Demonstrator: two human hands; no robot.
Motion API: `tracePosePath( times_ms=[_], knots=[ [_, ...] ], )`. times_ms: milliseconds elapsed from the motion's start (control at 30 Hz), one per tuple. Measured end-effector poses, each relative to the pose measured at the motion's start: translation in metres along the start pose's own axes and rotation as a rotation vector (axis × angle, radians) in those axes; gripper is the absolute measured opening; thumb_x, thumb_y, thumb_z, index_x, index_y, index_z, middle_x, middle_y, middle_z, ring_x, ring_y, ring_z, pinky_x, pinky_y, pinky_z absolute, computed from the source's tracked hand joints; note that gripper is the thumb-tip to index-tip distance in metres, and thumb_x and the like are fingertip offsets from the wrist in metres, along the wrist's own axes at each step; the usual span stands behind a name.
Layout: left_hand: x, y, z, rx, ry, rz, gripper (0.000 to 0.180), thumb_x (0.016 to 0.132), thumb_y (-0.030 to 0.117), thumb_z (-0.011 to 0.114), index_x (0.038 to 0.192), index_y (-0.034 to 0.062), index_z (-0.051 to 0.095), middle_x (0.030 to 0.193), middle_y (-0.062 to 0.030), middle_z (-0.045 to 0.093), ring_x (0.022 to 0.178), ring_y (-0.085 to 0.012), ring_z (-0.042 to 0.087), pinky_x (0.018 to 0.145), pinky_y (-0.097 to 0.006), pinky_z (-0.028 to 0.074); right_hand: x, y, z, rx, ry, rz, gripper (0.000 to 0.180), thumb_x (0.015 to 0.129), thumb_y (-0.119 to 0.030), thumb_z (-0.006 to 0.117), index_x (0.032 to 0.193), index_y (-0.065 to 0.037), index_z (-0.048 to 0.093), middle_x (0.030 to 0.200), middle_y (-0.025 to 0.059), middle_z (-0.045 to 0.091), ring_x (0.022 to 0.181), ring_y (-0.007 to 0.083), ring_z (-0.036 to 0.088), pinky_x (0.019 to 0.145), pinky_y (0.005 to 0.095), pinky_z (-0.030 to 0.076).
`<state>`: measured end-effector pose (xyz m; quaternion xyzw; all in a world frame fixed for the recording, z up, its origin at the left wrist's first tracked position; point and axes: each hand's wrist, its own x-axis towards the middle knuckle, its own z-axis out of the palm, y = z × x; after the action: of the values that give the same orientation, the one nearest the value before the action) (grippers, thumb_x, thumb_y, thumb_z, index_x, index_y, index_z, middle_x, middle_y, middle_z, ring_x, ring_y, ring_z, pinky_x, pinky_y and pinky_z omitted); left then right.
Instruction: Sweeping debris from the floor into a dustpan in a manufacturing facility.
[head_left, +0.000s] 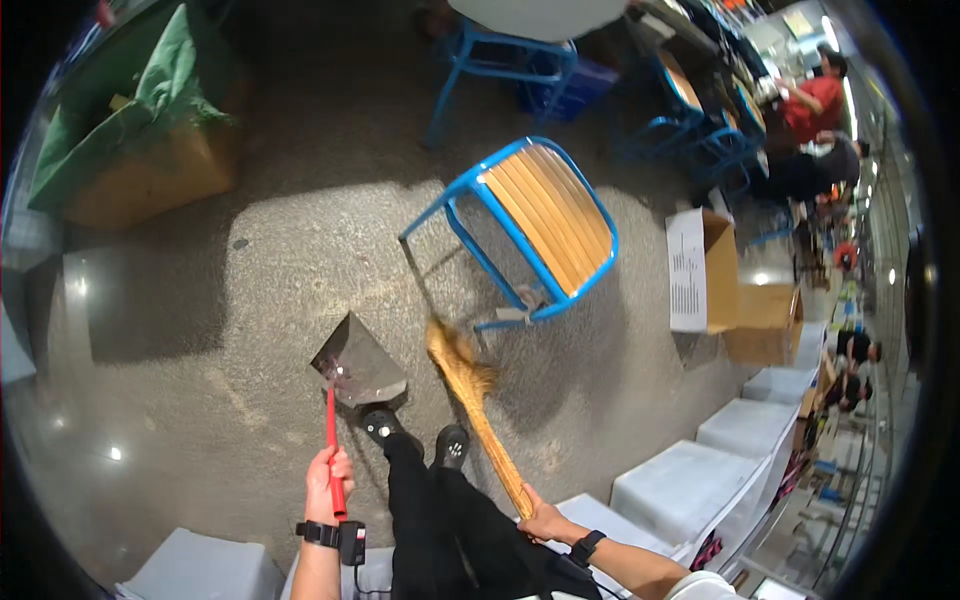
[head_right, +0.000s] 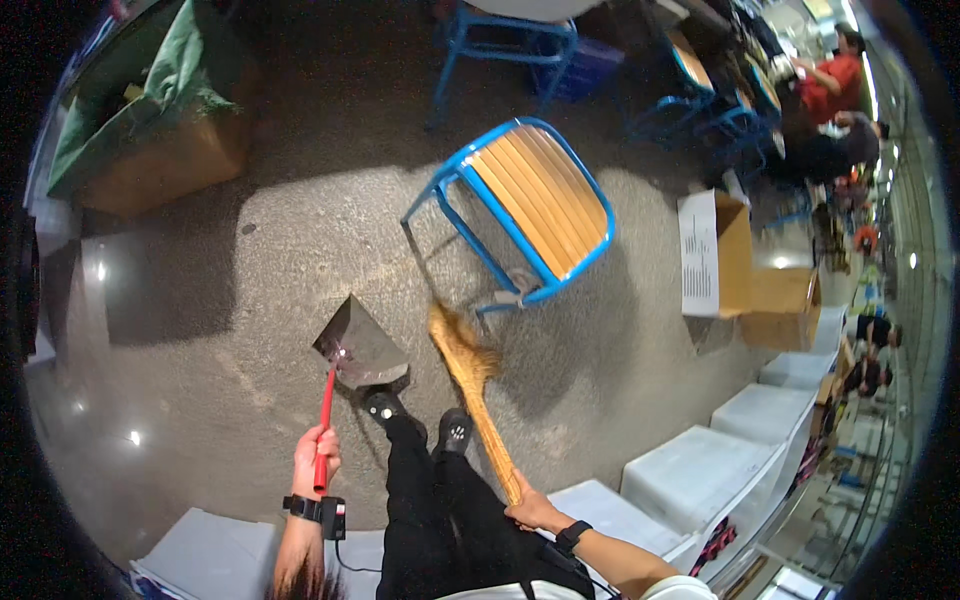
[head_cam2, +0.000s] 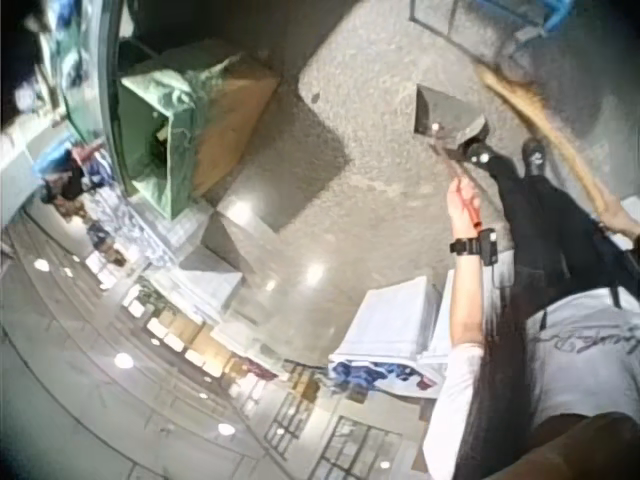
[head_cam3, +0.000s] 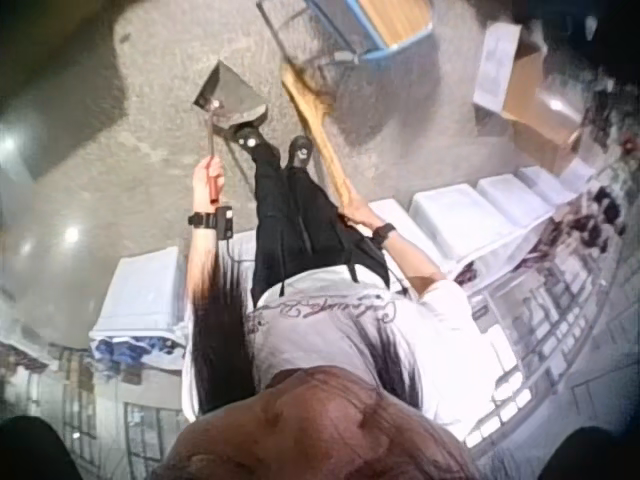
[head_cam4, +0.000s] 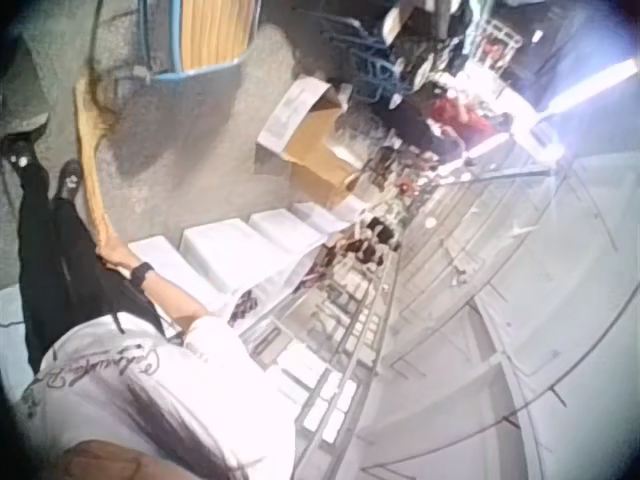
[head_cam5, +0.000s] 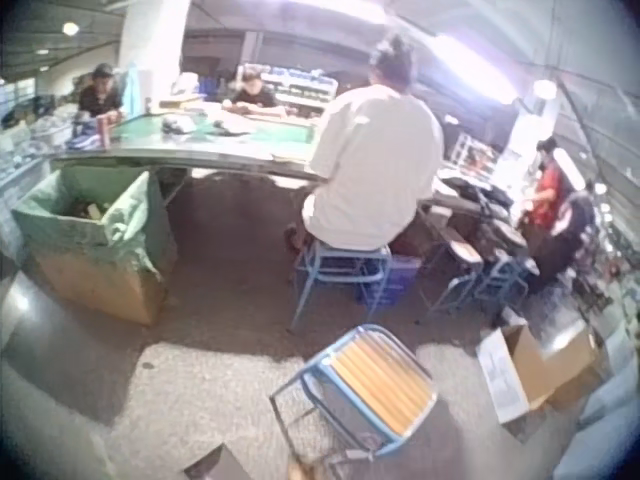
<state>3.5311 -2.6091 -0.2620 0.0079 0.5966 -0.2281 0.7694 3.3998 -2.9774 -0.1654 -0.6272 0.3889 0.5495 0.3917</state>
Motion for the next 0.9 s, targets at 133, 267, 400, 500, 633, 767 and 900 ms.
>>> tracePosePath(
  times_ms=[133, 267, 400, 500, 633, 767, 900],
  knots=[
    [0.023, -0.009, 0.013, 0.026, 0.006, 0.026, 0.016, 0.088, 0.013, 0.045, 0.086, -0.0023, 0.041, 0.060, -0.0015, 0.040, 0.041, -0.0066, 0.038, 0.032, -0.015, 0.036, -0.039, 0.049, -0.003, 0.087, -0.111, -0.073, 0.088, 0.071, -0.009, 0.063, 0.141, -0.021, 0.012, 0.056, 0.0046, 0.052, 0.046, 0.0162, 0.053, 0.042, 0.0283, 0.043],
    [0.036, -0.019, 0.038, -0.006, -0.011, 0.001, 0.017, 0.089, 0.013, 0.043, 0.084, -0.0031, 0.040, 0.058, -0.0001, 0.038, 0.040, -0.0052, 0.037, 0.032, -0.015, 0.036, -0.060, 0.113, -0.025, 0.021, 0.082, -0.096, 0.086, 0.070, -0.007, 0.064, 0.140, -0.023, 0.016, 0.057, 0.0040, 0.052, 0.045, 0.0125, 0.053, 0.042, 0.0276, 0.045],
    [0.055, -0.036, 0.066, 0.018, -0.013, -0.057, 0.016, 0.090, 0.013, 0.041, 0.082, -0.0013, 0.039, 0.058, 0.0003, 0.037, 0.039, -0.0052, 0.037, 0.033, -0.014, 0.037, -0.005, 0.175, -0.062, 0.013, 0.389, -0.134, 0.092, 0.067, -0.008, 0.066, 0.141, -0.020, 0.013, 0.060, 0.0064, 0.056, 0.049, 0.0163, 0.056, 0.046, 0.0304, 0.048],
    [0.071, -0.042, 0.082, 0.096, -0.001, -0.065, 0.015, 0.090, 0.012, 0.040, 0.082, -0.0009, 0.039, 0.060, -0.0008, 0.039, 0.041, -0.0056, 0.037, 0.033, -0.014, 0.037, 0.035, 0.152, -0.100, 0.329, 0.329, -0.011, 0.098, 0.066, -0.006, 0.065, 0.141, -0.017, 0.004, 0.064, 0.0095, 0.059, 0.051, 0.0190, 0.058, 0.046, 0.0324, 0.049],
    [0.083, -0.041, 0.110, 0.223, 0.018, -0.017, 0.018, 0.090, 0.015, 0.041, 0.086, -0.0023, 0.041, 0.065, -0.0056, 0.045, 0.046, -0.0101, 0.044, 0.040, -0.018, 0.044, 0.062, 0.124, -0.069, 0.462, 0.325, 0.033, 0.094, 0.070, 0.000, 0.059, 0.141, -0.023, 0.001, 0.061, 0.0057, 0.054, 0.045, 0.0151, 0.053, 0.039, 0.0276, 0.044],
    [0.091, -0.038, 0.129, 0.302, -0.069, -0.007, 0.023, 0.090, 0.019, 0.045, 0.092, -0.0038, 0.047, 0.073, -0.0118, 0.055, 0.058, -0.0181, 0.055, 0.052, -0.024, 0.052, 0.025, 0.114, 0.003, 0.446, 0.138, 0.046, 0.094, 0.071, 0.000, 0.059, 0.141, -0.020, 0.000, 0.062, 0.0058, 0.053, 0.048, 0.0152, 0.054, 0.040, 0.0272, 0.044],
    [0.105, -0.039, 0.140, 0.315, -0.205, -0.128, 0.029, 0.090, 0.023, 0.046, 0.096, -0.0042, 0.051, 0.077, -0.0128, 0.058, 0.065, -0.0218, 0.059, 0.055, -0.028, 0.054, -0.014, 0.102, 0.032, 0.554, -0.023, 0.064, 0.092, 0.072, -0.004, 0.060, 0.141, -0.020, 0.002, 0.063, 0.0077, 0.055, 0.047, 0.0160, 0.054, 0.043, 0.0278, 0.046]
  ],
)
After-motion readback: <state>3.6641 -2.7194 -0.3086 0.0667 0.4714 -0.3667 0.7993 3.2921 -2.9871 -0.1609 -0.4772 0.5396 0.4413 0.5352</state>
